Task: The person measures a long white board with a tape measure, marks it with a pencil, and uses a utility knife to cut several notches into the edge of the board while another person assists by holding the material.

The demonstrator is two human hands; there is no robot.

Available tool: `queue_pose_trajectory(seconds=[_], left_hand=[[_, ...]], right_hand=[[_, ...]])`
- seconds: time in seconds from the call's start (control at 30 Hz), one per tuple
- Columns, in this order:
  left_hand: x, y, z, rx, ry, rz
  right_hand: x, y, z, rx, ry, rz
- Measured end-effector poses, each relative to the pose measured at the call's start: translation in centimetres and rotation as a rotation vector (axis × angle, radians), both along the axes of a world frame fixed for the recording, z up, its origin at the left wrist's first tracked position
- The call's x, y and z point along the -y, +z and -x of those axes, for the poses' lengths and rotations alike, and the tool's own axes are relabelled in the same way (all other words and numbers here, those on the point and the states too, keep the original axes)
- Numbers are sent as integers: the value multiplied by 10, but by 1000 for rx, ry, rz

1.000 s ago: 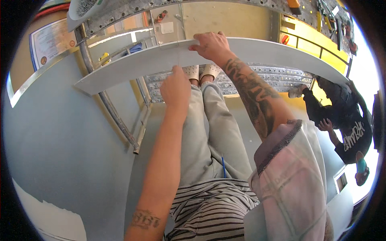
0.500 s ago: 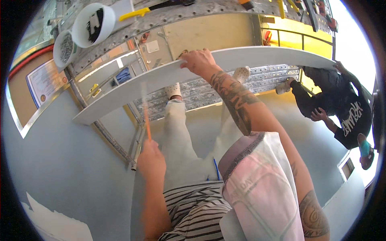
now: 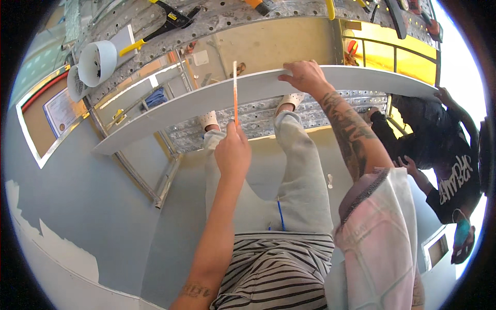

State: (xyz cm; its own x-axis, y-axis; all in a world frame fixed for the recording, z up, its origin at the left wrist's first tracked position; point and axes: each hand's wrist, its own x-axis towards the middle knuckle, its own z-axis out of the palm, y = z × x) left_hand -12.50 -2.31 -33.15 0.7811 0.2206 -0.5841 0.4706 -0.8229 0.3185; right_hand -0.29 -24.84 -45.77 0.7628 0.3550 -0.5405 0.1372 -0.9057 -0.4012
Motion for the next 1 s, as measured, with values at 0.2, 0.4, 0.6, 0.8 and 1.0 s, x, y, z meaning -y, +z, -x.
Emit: queue_pose_trajectory(seconds=[0.2,0.4,0.6,0.8,1.0], left_hand=[[31,-29,3,15,-106,-176],[44,-23,-2,-24,-54,-187],[55,-9,-1,-86,-69,-226],[48,-8,-1,-122,-6,-224],[47,-7,3,-103,-52,-216]], right_hand=[[-7,2,2,11,-34,-19],[-11,10,2,-31,-35,50],[-18,15,2,-60,-52,102],[-17,16,5,-41,-25,83],[-15,16,6,-10,-33,67]])
